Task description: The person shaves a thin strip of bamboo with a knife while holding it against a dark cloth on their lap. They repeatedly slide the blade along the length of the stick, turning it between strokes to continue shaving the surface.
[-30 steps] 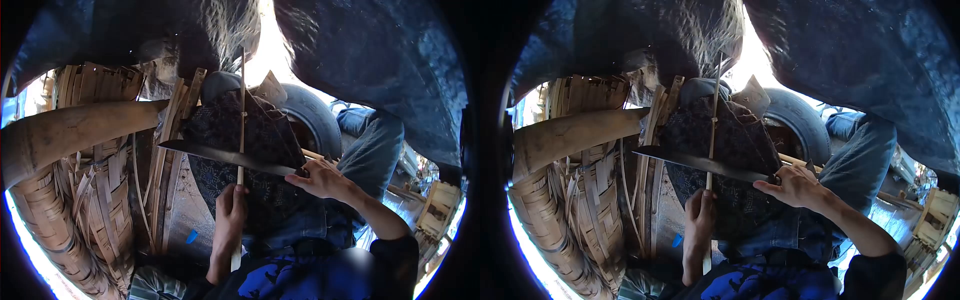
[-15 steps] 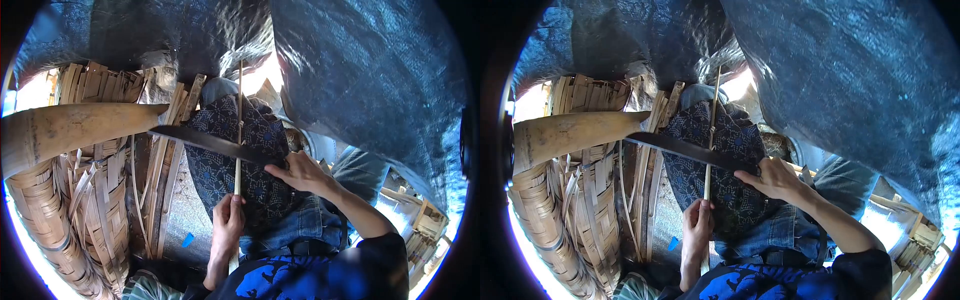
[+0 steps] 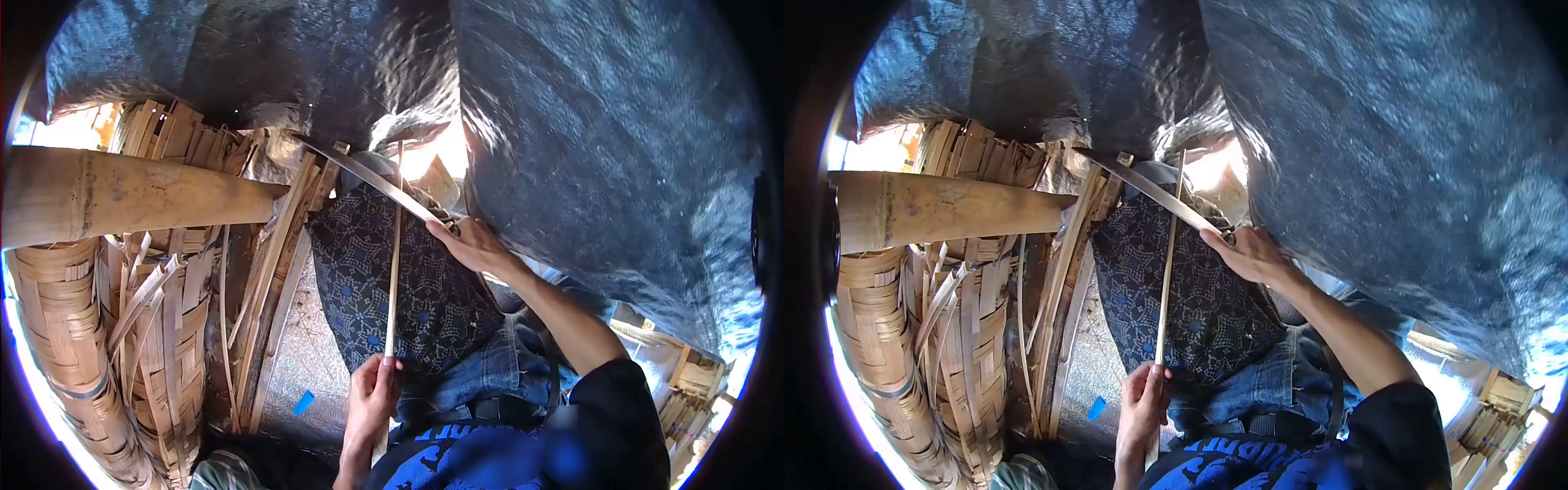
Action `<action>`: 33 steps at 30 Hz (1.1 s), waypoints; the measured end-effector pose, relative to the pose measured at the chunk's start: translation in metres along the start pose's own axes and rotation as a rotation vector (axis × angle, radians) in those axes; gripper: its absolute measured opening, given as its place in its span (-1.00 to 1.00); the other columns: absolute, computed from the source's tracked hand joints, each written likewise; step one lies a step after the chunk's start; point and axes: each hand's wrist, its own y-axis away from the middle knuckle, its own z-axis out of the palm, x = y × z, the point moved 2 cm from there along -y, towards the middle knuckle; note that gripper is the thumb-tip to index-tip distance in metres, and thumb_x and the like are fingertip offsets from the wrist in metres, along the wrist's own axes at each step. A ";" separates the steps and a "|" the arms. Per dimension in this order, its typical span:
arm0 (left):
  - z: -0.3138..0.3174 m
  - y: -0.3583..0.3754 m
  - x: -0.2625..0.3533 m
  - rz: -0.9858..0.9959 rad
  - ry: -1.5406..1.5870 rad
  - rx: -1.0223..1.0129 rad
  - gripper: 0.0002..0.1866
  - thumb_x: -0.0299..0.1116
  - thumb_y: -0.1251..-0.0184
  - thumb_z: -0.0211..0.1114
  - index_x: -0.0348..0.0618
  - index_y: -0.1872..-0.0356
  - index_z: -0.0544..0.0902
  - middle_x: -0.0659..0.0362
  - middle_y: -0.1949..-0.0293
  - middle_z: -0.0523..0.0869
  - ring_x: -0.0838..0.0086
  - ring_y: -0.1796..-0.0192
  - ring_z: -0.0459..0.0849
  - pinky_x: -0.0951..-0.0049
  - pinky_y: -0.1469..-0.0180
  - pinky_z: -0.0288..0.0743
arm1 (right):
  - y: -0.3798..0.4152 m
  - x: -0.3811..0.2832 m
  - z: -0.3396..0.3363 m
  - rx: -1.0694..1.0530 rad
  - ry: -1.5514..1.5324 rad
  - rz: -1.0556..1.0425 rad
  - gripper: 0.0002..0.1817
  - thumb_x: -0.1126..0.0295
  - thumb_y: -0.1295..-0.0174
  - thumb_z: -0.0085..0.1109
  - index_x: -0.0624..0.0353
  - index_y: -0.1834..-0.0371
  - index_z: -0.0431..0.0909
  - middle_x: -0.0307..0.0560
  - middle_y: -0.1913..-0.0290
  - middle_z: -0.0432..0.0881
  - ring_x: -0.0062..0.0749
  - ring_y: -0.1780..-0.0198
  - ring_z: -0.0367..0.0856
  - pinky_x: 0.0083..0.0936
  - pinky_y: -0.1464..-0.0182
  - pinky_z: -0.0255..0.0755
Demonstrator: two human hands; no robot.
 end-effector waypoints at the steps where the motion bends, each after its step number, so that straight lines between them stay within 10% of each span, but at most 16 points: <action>1: 0.001 -0.007 0.002 0.029 0.020 -0.019 -0.69 -0.16 -0.50 -0.07 -0.18 0.28 0.48 0.38 0.79 0.30 0.74 0.77 0.21 0.63 0.75 0.08 | 0.005 -0.004 0.000 -0.030 -0.005 0.038 -0.25 -0.36 -0.22 -0.16 0.15 0.77 0.36 -0.32 0.79 0.27 -0.53 0.71 0.30 -0.38 0.66 0.18; 9: 0.006 -0.056 0.021 0.123 -0.174 0.027 -0.66 -0.16 -0.47 -0.01 -0.23 0.34 0.51 0.24 0.80 0.40 0.58 0.78 0.34 0.54 0.72 0.21 | 0.072 0.008 -0.006 0.058 -0.072 -0.166 -0.26 -0.25 -0.23 -0.04 0.33 0.70 0.44 0.00 0.74 0.39 -0.28 0.57 0.44 -0.20 0.45 0.30; 14: 0.013 -0.059 0.029 0.597 -0.737 0.329 -0.78 -0.28 -0.38 0.07 -0.22 0.39 0.48 -0.16 0.70 0.53 0.01 0.66 0.57 0.08 0.62 0.38 | 0.099 0.036 -0.008 -0.183 0.122 0.018 -0.22 -0.35 -0.10 0.04 0.35 0.59 0.51 0.17 0.65 0.52 -0.05 0.52 0.57 -0.16 0.41 0.41; 21: 0.034 -0.048 0.041 0.522 -1.181 0.385 -0.79 -0.26 -0.41 0.02 -0.18 0.36 0.43 -0.05 0.75 0.55 0.04 0.67 0.59 0.12 0.63 0.43 | 0.109 0.038 -0.006 -0.064 0.210 -0.063 -0.22 -0.34 -0.10 0.06 0.34 0.63 0.51 0.14 0.70 0.49 -0.04 0.56 0.56 -0.17 0.45 0.41; 23: 0.036 -0.046 0.040 0.500 -1.213 0.358 -0.79 -0.27 -0.43 -0.02 -0.18 0.35 0.42 -0.02 0.74 0.56 0.09 0.67 0.60 0.16 0.64 0.44 | 0.111 0.045 0.002 0.026 0.372 -0.449 -0.25 -0.29 -0.13 0.08 0.36 0.64 0.50 0.13 0.73 0.46 -0.04 0.62 0.53 -0.18 0.51 0.39; 26: 0.043 -0.040 0.036 0.502 -1.254 0.346 -0.80 -0.28 -0.44 -0.04 -0.18 0.33 0.41 -0.02 0.71 0.59 0.10 0.65 0.61 0.20 0.63 0.46 | 0.110 0.033 -0.002 0.015 0.249 -0.113 -0.37 -0.23 -0.19 0.05 0.23 0.40 0.63 0.11 0.74 0.44 -0.04 0.66 0.50 -0.21 0.58 0.35; 29: 0.043 -0.036 0.026 0.506 -1.218 0.317 -0.79 -0.27 -0.43 -0.03 -0.18 0.33 0.42 -0.03 0.71 0.59 0.09 0.65 0.61 0.20 0.62 0.46 | 0.097 0.020 -0.007 -0.165 0.170 0.043 -0.22 -0.31 -0.12 0.06 0.40 0.58 0.49 0.22 0.63 0.50 0.00 0.55 0.53 -0.16 0.44 0.36; 33: 0.040 -0.029 0.028 0.463 -1.106 0.315 -0.80 -0.29 -0.39 0.01 -0.21 0.33 0.45 -0.13 0.69 0.56 -0.04 0.59 0.59 0.02 0.51 0.42 | 0.090 0.014 -0.003 -0.084 0.182 -0.050 -0.20 -0.33 -0.11 0.05 0.40 0.63 0.49 0.22 0.65 0.51 -0.01 0.55 0.55 -0.16 0.45 0.37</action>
